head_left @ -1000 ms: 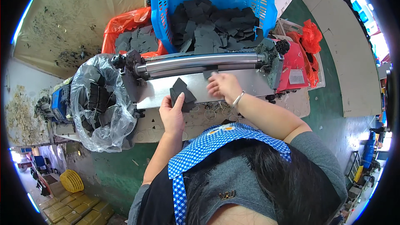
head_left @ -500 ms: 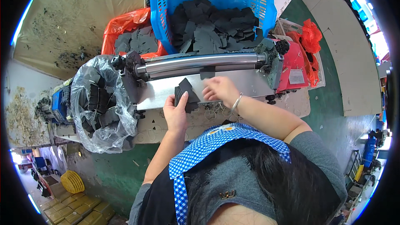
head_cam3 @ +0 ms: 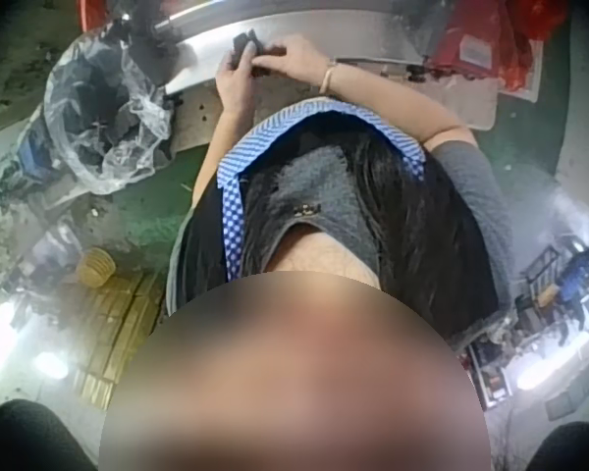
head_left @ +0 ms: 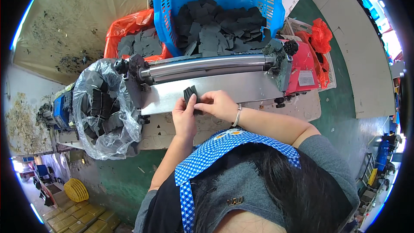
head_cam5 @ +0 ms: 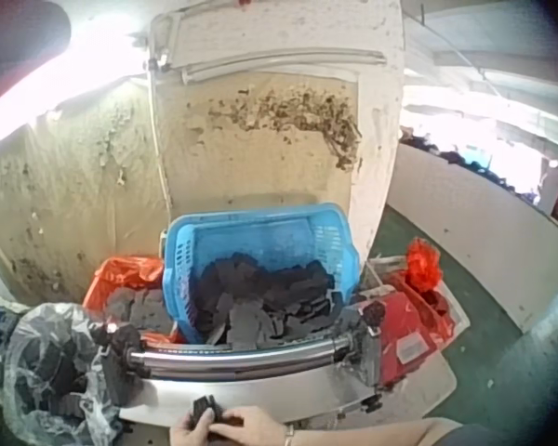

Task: The recorder feeds small black leather pieces through a splitting machine to thin them.

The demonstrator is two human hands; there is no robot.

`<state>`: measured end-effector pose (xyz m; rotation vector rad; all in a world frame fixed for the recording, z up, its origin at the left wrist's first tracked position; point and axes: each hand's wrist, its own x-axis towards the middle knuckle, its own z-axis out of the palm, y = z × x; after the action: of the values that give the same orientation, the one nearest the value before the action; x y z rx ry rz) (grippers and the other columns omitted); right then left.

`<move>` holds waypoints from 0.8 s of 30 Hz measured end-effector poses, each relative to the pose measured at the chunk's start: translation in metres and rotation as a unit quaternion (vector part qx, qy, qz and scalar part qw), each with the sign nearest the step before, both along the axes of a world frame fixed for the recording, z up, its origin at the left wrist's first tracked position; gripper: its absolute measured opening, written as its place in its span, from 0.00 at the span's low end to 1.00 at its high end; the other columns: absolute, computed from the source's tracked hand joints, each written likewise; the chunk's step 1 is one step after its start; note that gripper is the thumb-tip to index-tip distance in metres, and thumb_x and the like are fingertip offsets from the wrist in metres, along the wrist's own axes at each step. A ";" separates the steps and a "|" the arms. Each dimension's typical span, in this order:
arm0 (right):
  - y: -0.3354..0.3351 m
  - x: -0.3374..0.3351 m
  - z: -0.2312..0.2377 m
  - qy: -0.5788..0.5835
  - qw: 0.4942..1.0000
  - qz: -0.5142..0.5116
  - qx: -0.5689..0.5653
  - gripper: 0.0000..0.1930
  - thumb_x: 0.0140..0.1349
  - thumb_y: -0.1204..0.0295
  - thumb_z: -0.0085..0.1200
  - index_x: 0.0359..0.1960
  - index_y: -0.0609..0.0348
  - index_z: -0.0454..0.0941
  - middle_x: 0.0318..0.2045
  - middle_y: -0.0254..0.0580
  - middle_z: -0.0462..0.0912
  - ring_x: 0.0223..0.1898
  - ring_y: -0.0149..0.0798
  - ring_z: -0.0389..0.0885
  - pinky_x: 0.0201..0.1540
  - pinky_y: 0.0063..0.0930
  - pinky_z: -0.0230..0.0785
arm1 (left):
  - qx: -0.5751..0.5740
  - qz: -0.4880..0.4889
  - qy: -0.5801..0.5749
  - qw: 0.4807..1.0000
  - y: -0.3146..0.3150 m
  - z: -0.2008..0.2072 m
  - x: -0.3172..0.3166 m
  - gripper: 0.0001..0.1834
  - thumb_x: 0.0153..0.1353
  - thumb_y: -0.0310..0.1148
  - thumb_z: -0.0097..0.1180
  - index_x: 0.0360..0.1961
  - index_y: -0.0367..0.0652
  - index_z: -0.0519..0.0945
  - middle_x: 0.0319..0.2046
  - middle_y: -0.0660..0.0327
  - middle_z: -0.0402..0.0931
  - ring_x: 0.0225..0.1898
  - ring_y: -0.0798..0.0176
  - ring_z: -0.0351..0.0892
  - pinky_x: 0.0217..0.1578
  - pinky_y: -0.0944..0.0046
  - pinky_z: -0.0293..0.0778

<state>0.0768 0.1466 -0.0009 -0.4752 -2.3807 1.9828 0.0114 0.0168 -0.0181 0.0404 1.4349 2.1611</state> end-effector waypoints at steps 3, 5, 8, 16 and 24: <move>0.008 0.000 0.006 -0.043 0.995 -0.046 -0.077 0.13 0.58 0.68 0.54 0.33 0.69 0.79 0.26 0.43 0.82 0.26 0.29 0.81 0.28 0.22 0.73 | -0.018 -0.058 -0.032 0.998 -0.008 0.001 -0.009 0.05 0.60 0.30 0.56 0.33 0.40 0.77 0.29 0.65 0.76 0.27 0.75 0.73 0.26 0.74 0.70; 0.013 -0.003 0.006 -0.097 0.972 -0.108 -0.187 0.10 0.60 0.72 0.49 0.33 0.69 0.78 0.26 0.46 0.81 0.23 0.33 0.81 0.24 0.23 0.73 | -0.050 -0.060 -0.016 0.997 -0.007 0.013 -0.008 0.06 0.60 0.31 0.57 0.30 0.40 0.76 0.26 0.66 0.75 0.25 0.76 0.72 0.23 0.75 0.69; 0.047 -0.011 -0.004 -0.160 0.889 -0.288 -0.318 0.13 0.62 0.68 0.50 0.40 0.66 0.73 0.28 0.46 0.80 0.22 0.31 0.79 0.24 0.21 0.71 | -0.153 -0.059 0.084 0.983 -0.011 0.009 -0.012 0.10 0.59 0.33 0.58 0.24 0.41 0.75 0.21 0.68 0.73 0.20 0.78 0.69 0.20 0.76 0.68; 0.003 0.002 0.002 -0.011 0.995 -0.026 -0.092 0.12 0.59 0.67 0.57 0.37 0.65 0.76 0.26 0.37 0.80 0.23 0.25 0.77 0.24 0.15 0.67 | -0.209 -0.036 0.144 0.967 0.003 0.015 -0.002 0.11 0.58 0.34 0.59 0.24 0.39 0.75 0.17 0.69 0.72 0.17 0.79 0.65 0.18 0.77 0.62; 0.032 -0.003 -0.002 -0.122 0.914 -0.235 -0.308 0.11 0.63 0.68 0.49 0.39 0.66 0.71 0.29 0.45 0.80 0.25 0.33 0.80 0.24 0.19 0.71 | -0.068 -0.022 0.012 0.997 -0.005 0.014 -0.015 0.09 0.59 0.34 0.57 0.24 0.46 0.74 0.20 0.70 0.72 0.18 0.80 0.65 0.18 0.79 0.59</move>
<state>0.0735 0.1781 -0.0033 -1.2322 -1.4454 2.4707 -0.0037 0.0114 -0.0037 0.0487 1.5766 2.0284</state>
